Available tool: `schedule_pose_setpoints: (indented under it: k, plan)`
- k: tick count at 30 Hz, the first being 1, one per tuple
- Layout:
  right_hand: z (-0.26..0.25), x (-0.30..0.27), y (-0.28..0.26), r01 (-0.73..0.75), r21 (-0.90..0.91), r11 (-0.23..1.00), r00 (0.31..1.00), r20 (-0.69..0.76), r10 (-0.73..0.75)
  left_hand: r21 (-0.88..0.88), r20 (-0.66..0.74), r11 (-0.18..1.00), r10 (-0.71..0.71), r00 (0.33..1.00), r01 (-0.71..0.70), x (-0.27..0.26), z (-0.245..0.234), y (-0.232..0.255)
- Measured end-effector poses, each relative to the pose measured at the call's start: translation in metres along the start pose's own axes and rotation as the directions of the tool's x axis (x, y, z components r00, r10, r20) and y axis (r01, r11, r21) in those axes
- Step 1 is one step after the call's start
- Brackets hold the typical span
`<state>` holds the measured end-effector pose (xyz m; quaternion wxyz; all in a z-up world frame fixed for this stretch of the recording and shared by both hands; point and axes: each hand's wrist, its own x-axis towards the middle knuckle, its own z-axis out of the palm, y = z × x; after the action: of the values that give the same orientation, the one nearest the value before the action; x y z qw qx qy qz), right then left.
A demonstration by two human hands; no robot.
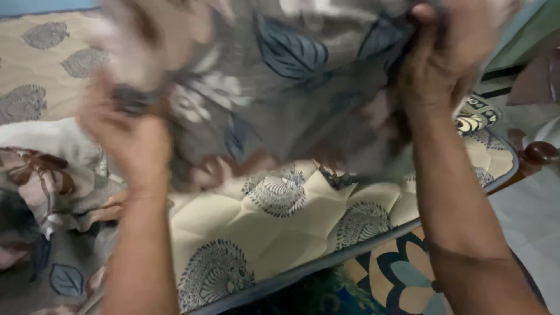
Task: The person stuffs a pillow into a floral-patterned pillowcase on a bed, smoothing the fabric and tucking the edges inside.
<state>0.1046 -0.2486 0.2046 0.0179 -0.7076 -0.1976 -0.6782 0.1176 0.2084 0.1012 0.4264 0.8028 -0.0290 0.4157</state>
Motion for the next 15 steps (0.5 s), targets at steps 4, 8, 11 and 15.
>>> schedule_pose_setpoints:
  k: [4, 8, 11, 15]
  plan:
    - [-0.024, -0.023, 0.005, 0.143, 0.021, 0.990, 0.973, 0.178, -0.144, 0.361, 0.149, 0.925, -0.186, 0.971, 0.121, -0.003, -0.043, -0.089]
    - [-0.061, -0.121, -0.044, 0.181, 0.230, 0.956, 0.832, 0.482, -0.273, 0.559, 0.364, 0.821, -0.367, 0.856, 0.115, -0.082, -0.090, -0.131]
    - [-0.096, -0.175, -0.089, 0.080, 0.399, 0.914, 0.690, 0.639, -0.340, 0.241, 0.285, 0.968, -0.133, 0.949, 0.064, -0.136, -0.125, -0.106]
    - [-0.144, -0.193, -0.063, -0.315, 0.037, 0.949, 0.509, 0.850, 0.136, 0.009, 0.043, 0.957, -0.291, 0.956, 0.291, -0.157, -0.150, -0.065]
